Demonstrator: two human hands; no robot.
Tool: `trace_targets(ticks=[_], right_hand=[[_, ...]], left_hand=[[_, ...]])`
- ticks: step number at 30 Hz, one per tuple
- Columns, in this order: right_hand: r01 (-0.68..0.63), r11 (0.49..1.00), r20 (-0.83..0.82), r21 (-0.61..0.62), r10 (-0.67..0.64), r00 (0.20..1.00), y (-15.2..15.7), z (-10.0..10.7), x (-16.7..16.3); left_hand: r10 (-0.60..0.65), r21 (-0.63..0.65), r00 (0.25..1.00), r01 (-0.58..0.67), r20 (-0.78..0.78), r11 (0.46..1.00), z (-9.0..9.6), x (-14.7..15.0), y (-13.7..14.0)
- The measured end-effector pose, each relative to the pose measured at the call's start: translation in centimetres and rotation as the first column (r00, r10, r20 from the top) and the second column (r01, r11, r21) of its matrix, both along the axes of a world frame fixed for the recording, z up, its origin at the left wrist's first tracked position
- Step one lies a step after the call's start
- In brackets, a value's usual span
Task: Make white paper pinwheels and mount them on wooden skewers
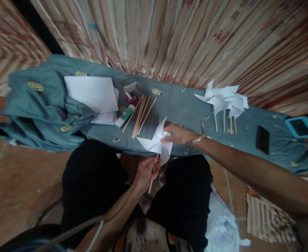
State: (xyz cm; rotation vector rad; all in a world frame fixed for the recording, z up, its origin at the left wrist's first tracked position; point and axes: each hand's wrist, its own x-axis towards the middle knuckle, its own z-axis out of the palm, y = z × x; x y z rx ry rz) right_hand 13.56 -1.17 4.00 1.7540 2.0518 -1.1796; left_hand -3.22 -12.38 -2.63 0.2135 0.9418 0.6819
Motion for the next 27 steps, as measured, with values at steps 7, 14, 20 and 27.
trace_targets(ticks=[7,14,20,27], right_hand=[[-0.058,0.997,0.094,0.052,0.053,0.994,0.0,0.6,-0.1],[-0.087,0.994,0.103,0.071,0.079,0.991,0.2,0.8,0.0],[-0.078,0.996,0.107,0.046,0.072,0.992,0.3,1.1,-0.2],[-0.107,0.993,0.128,0.046,0.1,0.987,0.4,1.0,-0.2]], left_hand=[[0.01,0.032,1.0,-0.009,-0.029,0.999,0.0,0.0,0.0],[-0.004,0.09,0.999,0.007,-0.033,0.996,0.2,-0.3,0.1],[-0.025,0.118,0.999,0.027,-0.021,0.993,0.1,-0.5,0.1],[-0.011,0.161,0.999,0.016,-0.033,0.987,-0.5,-0.3,0.0]])
